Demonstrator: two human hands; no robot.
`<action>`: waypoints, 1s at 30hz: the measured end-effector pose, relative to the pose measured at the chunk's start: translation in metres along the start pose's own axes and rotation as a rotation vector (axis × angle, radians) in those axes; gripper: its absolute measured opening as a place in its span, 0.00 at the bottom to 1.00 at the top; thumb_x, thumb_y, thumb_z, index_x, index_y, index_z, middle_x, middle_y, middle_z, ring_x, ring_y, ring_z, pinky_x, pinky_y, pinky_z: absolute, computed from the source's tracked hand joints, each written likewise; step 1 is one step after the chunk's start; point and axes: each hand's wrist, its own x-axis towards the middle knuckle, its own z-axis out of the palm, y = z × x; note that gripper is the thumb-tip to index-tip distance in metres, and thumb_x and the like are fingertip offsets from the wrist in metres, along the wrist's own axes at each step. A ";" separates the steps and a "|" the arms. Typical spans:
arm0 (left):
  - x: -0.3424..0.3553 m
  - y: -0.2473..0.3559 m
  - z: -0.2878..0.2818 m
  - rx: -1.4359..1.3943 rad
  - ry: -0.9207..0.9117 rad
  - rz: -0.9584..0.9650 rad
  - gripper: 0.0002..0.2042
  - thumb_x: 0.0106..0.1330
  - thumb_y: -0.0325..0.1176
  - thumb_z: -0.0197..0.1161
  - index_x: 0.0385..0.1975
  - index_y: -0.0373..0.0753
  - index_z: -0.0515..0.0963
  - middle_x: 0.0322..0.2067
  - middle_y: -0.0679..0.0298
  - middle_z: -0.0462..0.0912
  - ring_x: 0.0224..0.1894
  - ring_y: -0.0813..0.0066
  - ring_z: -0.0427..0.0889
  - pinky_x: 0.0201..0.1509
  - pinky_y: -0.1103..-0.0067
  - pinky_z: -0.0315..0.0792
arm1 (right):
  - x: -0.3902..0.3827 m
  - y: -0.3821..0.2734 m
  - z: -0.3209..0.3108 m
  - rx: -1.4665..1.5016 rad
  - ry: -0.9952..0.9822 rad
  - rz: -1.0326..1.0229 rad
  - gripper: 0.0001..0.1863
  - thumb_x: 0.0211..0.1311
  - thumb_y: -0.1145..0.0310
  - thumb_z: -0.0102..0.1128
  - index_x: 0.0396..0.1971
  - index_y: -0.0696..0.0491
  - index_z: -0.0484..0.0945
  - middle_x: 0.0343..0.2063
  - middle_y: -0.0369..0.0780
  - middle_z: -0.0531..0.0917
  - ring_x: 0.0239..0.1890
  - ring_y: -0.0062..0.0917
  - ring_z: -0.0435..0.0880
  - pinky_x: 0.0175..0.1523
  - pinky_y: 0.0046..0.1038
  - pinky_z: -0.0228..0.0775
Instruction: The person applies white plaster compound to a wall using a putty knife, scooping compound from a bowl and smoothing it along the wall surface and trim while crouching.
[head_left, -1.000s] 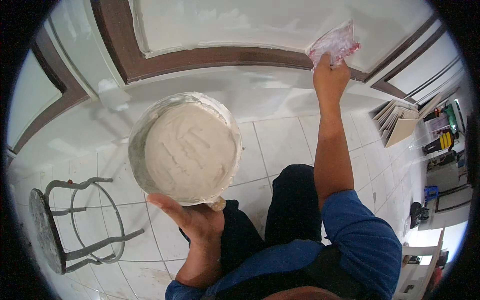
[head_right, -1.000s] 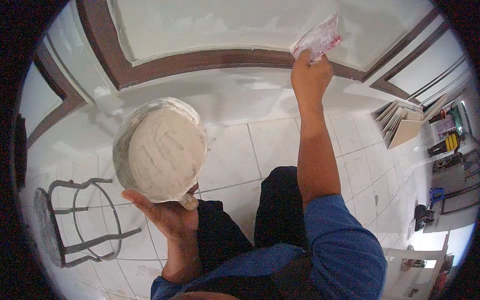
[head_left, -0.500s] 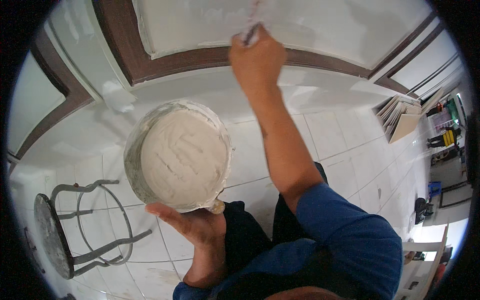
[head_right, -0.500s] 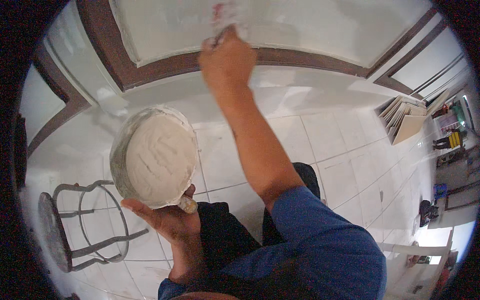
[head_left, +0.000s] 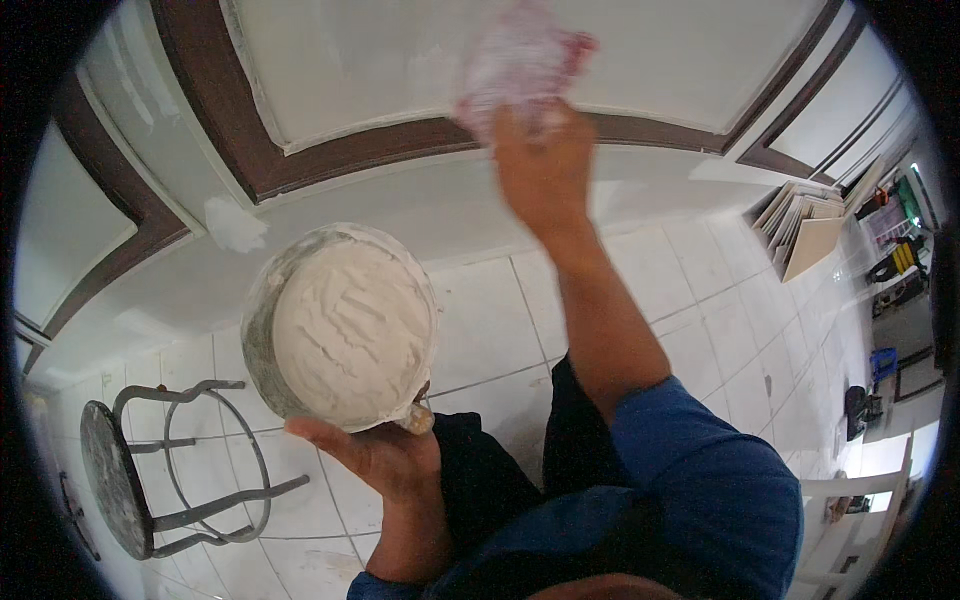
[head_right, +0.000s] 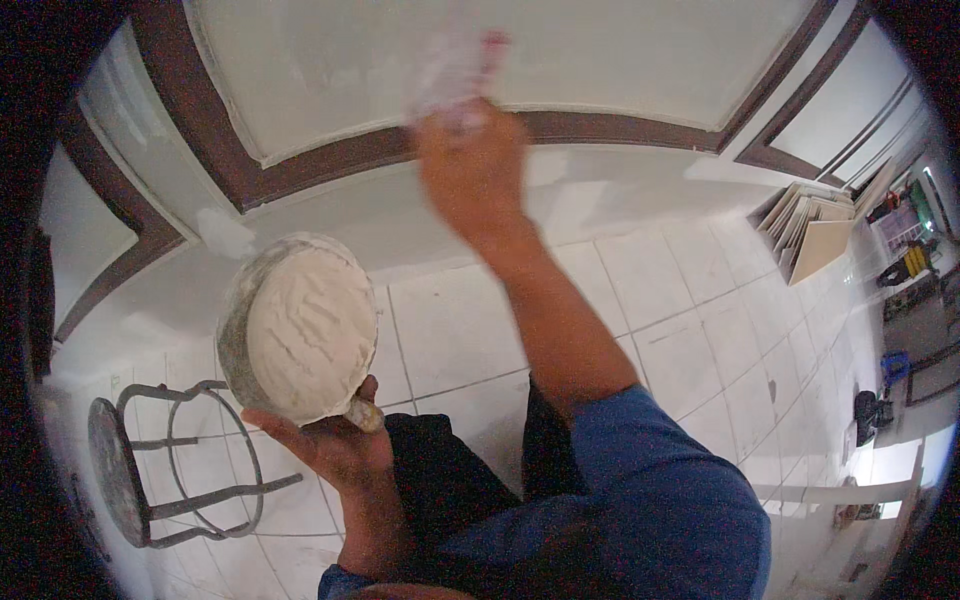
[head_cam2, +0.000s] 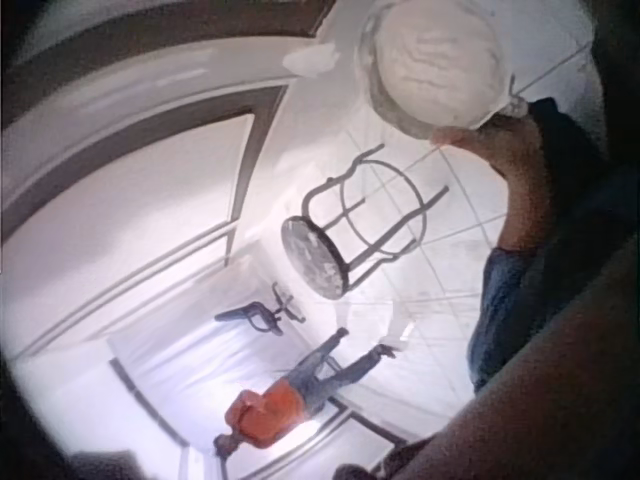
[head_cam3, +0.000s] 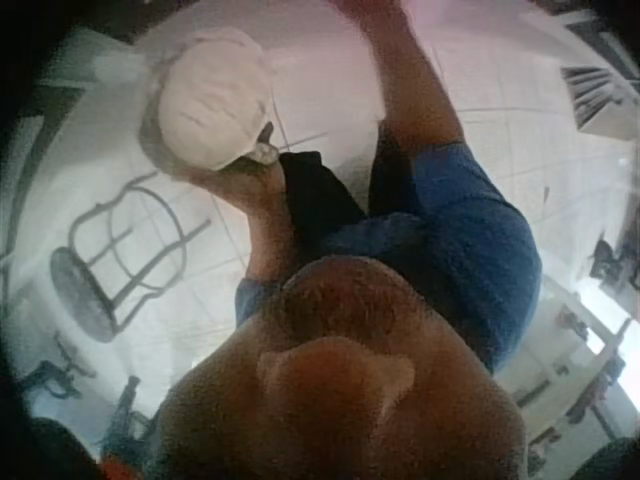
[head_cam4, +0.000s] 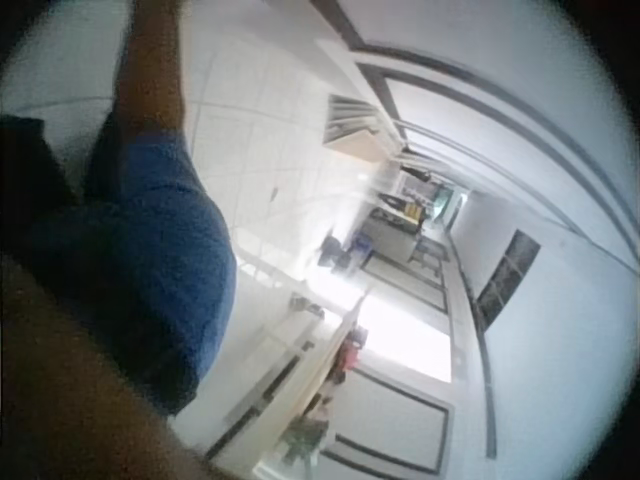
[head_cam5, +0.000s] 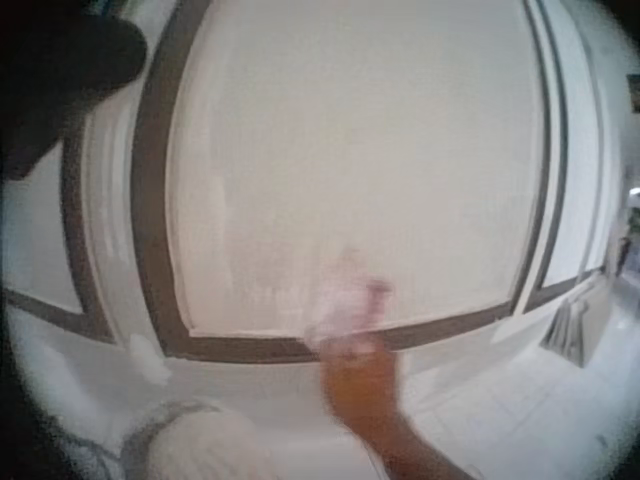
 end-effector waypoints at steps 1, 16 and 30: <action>0.000 -0.001 -0.001 -0.002 0.001 -0.002 0.42 0.62 0.72 0.46 0.67 0.46 0.54 0.59 0.57 0.68 0.49 0.61 0.81 0.33 0.70 0.85 | 0.001 0.015 -0.019 0.030 0.040 0.150 0.08 0.62 0.71 0.59 0.27 0.60 0.79 0.21 0.38 0.82 0.23 0.19 0.77 0.28 0.29 0.69; 0.002 -0.012 0.005 0.050 -0.026 0.058 0.41 0.63 0.70 0.47 0.67 0.44 0.53 0.58 0.54 0.69 0.45 0.61 0.82 0.30 0.71 0.86 | 0.031 0.131 -0.114 -0.311 0.268 0.211 0.14 0.60 0.66 0.56 0.26 0.65 0.77 0.21 0.44 0.82 0.24 0.29 0.78 0.34 0.34 0.68; 0.006 -0.009 -0.002 0.065 -0.059 0.043 0.41 0.62 0.71 0.48 0.66 0.46 0.54 0.58 0.57 0.69 0.44 0.60 0.83 0.30 0.71 0.86 | 0.051 0.106 -0.088 -0.454 0.173 0.195 0.13 0.56 0.66 0.54 0.26 0.62 0.78 0.19 0.50 0.82 0.25 0.45 0.82 0.36 0.41 0.72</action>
